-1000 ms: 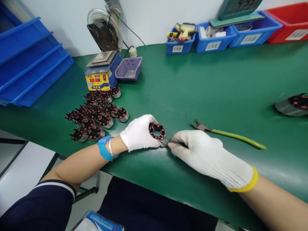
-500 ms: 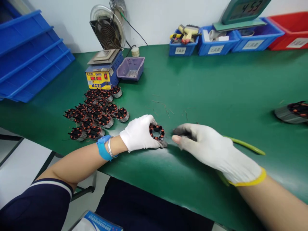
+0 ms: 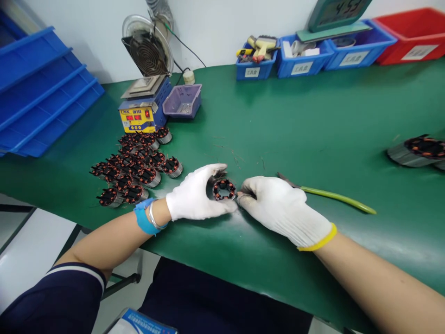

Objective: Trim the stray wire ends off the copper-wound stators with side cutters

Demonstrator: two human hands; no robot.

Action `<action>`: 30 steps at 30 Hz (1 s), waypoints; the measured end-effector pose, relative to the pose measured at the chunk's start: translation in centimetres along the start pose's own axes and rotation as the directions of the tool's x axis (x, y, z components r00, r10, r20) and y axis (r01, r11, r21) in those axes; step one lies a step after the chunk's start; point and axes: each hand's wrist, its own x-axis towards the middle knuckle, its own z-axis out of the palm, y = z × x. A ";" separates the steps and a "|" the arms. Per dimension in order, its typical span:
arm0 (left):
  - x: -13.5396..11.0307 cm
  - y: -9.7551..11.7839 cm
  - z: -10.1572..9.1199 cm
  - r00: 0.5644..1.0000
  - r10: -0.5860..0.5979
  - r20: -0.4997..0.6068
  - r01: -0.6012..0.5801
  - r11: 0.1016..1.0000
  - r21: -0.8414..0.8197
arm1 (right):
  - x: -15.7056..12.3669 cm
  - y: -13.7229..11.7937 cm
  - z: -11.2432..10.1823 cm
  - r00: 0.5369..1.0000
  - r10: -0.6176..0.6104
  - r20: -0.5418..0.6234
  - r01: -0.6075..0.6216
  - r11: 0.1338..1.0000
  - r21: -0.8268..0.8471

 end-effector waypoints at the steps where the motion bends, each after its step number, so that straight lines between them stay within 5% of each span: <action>1: 0.0 0.3 0.4 0.998 -0.055 -0.041 0.055 0.998 -0.004 | 0.0 0.0 0.1 1.000 -0.013 -0.001 0.013 1.000 -0.002; 4: 0.1 0.9 1.2 0.993 -0.107 -0.059 0.109 0.993 0.034 | -0.2 -0.1 0.2 0.999 -0.039 -0.012 0.039 0.999 0.004; 13: 0.4 -0.6 -0.5 0.992 0.027 0.120 -0.024 0.999 -0.022 | -0.2 -0.1 -0.8 0.999 -0.022 0.032 0.022 1.000 -0.001; 18: 1.1 -1.2 -0.3 0.988 0.079 0.133 -0.075 0.996 -0.039 | 0.6 1.2 -0.2 0.992 0.076 -0.105 -0.069 0.995 0.070; 24: 1.5 -1.7 -0.4 0.969 0.109 0.220 -0.082 0.988 -0.129 | 1.6 1.6 0.8 0.980 -0.158 -0.120 0.193 0.896 0.400; 28: 1.6 -1.8 -0.5 0.962 0.121 0.247 -0.083 0.984 -0.157 | 1.4 1.2 -0.1 0.990 0.027 -0.141 0.010 0.967 0.256; 30: 1.7 -1.7 -0.5 0.962 0.118 0.247 -0.084 0.986 -0.142 | 1.2 1.0 -0.3 0.987 0.015 -0.161 0.038 0.947 0.320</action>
